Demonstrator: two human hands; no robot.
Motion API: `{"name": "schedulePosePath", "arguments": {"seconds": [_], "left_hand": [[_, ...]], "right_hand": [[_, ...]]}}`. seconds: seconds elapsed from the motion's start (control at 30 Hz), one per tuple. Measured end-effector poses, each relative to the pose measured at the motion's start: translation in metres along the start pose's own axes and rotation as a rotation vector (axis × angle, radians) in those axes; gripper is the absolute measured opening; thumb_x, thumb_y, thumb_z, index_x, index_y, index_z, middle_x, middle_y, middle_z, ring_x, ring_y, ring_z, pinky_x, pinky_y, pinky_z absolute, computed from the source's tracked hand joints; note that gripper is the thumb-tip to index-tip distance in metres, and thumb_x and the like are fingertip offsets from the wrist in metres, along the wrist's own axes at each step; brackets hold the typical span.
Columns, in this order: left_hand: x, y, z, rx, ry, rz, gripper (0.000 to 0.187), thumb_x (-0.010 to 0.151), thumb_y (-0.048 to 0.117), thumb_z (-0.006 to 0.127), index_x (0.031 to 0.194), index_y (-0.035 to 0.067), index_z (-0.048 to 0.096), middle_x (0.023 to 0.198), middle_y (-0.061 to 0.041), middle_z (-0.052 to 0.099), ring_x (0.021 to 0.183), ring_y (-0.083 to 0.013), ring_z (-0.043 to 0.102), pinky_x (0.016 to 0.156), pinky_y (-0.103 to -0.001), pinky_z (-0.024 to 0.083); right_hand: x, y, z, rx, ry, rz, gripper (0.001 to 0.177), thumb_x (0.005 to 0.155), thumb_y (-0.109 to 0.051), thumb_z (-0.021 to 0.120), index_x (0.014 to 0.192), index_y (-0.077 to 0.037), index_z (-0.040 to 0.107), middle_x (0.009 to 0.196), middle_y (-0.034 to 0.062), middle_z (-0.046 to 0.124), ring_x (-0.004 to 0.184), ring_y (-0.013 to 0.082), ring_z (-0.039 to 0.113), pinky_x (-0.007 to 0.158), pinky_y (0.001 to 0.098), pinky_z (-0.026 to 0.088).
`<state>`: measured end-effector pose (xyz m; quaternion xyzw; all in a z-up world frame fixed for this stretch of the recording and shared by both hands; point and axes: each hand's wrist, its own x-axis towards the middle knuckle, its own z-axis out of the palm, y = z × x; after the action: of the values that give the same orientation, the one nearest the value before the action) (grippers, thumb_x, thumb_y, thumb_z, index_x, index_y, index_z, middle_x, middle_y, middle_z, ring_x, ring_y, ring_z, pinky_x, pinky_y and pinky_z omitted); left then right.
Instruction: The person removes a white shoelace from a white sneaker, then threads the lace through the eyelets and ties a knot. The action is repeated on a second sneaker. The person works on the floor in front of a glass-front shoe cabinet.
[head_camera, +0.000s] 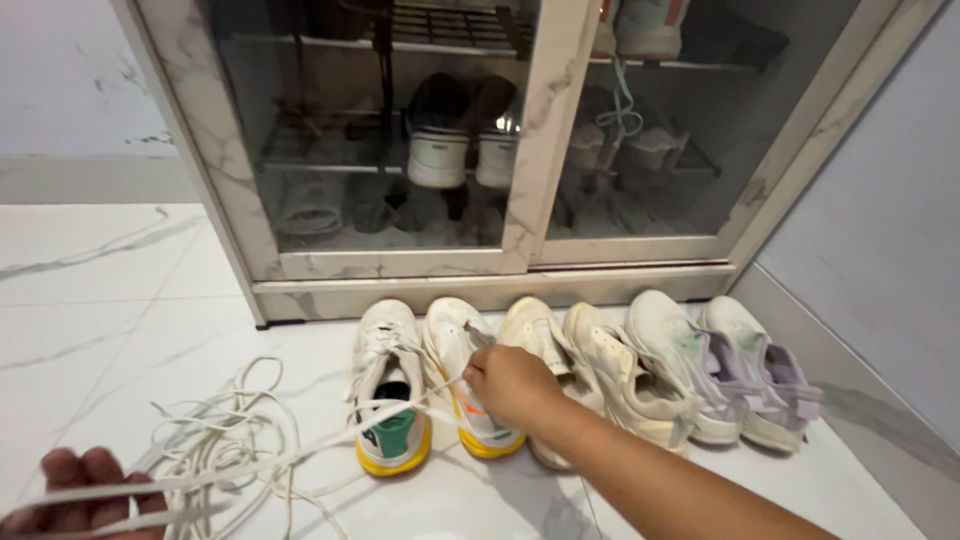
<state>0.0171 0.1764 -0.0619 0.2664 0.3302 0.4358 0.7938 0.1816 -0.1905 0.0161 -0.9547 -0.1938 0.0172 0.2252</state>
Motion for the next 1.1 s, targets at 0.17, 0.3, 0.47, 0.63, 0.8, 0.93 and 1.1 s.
{"name": "schedulePosePath", "arguments": {"seconds": [0.17, 0.3, 0.47, 0.63, 0.8, 0.93, 1.1], "left_hand": [[-0.049, 0.001, 0.002, -0.009, -0.276, -0.045, 0.038, 0.109, 0.061, 0.057, 0.104, 0.024, 0.055, 0.116, 0.002, 0.063, 0.120, -0.0172, 0.060, 0.110, -0.049, 0.045], [-0.075, -0.003, 0.025, -0.143, -0.425, -0.195, 0.040, 0.107, 0.055, 0.058, 0.107, 0.015, 0.059, 0.115, -0.005, 0.063, 0.114, -0.0232, 0.062, 0.103, -0.051, 0.044], [-0.113, -0.015, 0.056, 0.284, -0.361, -0.188, 0.044, 0.103, 0.039, 0.049, 0.130, 0.006, 0.058, 0.113, -0.013, 0.065, 0.100, -0.0276, 0.063, 0.092, -0.047, 0.054], [-0.148, -0.032, 0.073, 0.566, -0.516, -0.290, 0.036, 0.100, 0.014, 0.052, 0.132, 0.003, 0.064, 0.113, -0.020, 0.074, 0.080, -0.0250, 0.066, 0.070, -0.038, 0.053], [-0.157, -0.046, 0.074, 0.766, -0.579, -0.332, 0.031, 0.098, 0.013, 0.059, 0.125, 0.003, 0.069, 0.109, -0.014, 0.079, 0.075, -0.0220, 0.067, 0.064, -0.036, 0.052], [-0.146, -0.054, 0.066, 0.735, -0.562, -0.288, 0.027, 0.100, 0.015, 0.058, 0.117, -0.002, 0.068, 0.109, -0.016, 0.079, 0.076, -0.0241, 0.067, 0.063, -0.036, 0.052], [-0.113, -0.054, 0.052, 0.593, -0.478, -0.122, 0.024, 0.098, 0.012, 0.053, 0.116, -0.003, 0.056, 0.114, -0.023, 0.075, 0.087, -0.0271, 0.073, 0.069, -0.036, 0.057]], "right_hand": [[-0.013, -0.026, -0.013, -0.142, -0.151, 0.078, 0.032, 0.092, -0.037, 0.065, 0.102, -0.008, 0.076, 0.102, 0.0153, 0.073, 0.095, 0.0351, 0.071, 0.085, 0.0476, 0.056], [-0.019, -0.035, -0.017, -0.205, -0.223, 0.049, 0.034, 0.084, -0.032, 0.073, 0.104, -0.004, 0.073, 0.105, 0.0186, 0.073, 0.098, 0.0357, 0.071, 0.086, 0.0453, 0.058], [-0.023, -0.034, -0.001, -0.059, -0.365, 0.003, 0.025, 0.079, -0.025, 0.075, 0.091, -0.004, 0.080, 0.091, 0.0177, 0.075, 0.083, 0.0316, 0.073, 0.077, 0.0401, 0.058], [-0.042, -0.027, 0.003, 0.362, -0.850, -0.021, 0.018, 0.077, -0.021, 0.077, 0.088, -0.007, 0.078, 0.076, 0.0034, 0.073, 0.064, 0.0148, 0.060, 0.055, 0.0315, 0.047], [-0.037, -0.026, -0.016, 0.299, -0.942, -0.094, 0.012, 0.076, -0.015, 0.073, 0.085, -0.008, 0.075, 0.073, -0.0012, 0.069, 0.062, 0.0110, 0.060, 0.051, 0.0283, 0.049], [-0.011, -0.017, -0.050, 0.116, -0.643, 0.059, 0.013, 0.080, -0.014, 0.071, 0.089, -0.005, 0.075, 0.079, 0.0077, 0.076, 0.066, 0.0149, 0.067, 0.054, 0.0306, 0.051], [0.014, 0.012, -0.113, -0.148, -0.167, 0.235, 0.016, 0.081, -0.018, 0.078, 0.095, -0.010, 0.077, 0.090, 0.0091, 0.077, 0.083, 0.0234, 0.073, 0.076, 0.0379, 0.058]]}}
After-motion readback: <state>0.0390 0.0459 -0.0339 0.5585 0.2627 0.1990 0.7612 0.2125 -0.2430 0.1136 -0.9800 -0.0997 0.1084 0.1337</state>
